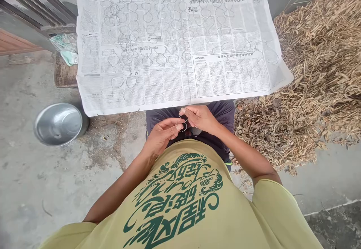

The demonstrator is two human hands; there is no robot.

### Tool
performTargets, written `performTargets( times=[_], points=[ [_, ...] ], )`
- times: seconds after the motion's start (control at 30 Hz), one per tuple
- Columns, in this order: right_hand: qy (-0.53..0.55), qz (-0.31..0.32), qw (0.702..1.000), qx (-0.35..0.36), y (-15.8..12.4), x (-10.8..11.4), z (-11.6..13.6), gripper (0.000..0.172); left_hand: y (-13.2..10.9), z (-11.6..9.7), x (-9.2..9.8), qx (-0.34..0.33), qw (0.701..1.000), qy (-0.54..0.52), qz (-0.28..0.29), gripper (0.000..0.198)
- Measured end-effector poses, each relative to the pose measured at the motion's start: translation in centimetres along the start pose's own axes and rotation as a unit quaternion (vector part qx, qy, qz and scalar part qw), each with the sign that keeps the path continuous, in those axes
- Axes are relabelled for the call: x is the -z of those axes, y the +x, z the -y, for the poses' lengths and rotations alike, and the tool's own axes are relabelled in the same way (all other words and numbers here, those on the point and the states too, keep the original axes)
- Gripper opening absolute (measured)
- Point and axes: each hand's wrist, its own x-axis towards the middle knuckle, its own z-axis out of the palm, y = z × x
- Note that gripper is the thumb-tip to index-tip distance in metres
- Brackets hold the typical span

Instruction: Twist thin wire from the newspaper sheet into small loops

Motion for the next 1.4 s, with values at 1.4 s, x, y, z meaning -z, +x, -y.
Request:
performTargets(
  times=[1.4],
  points=[
    [0.163,-0.047,0.985,-0.016,-1.4,-1.6,-1.2,0.049,0.1,-0.2,1.1,-0.056,0.998,-0.008,0.029,0.049]
  ],
)
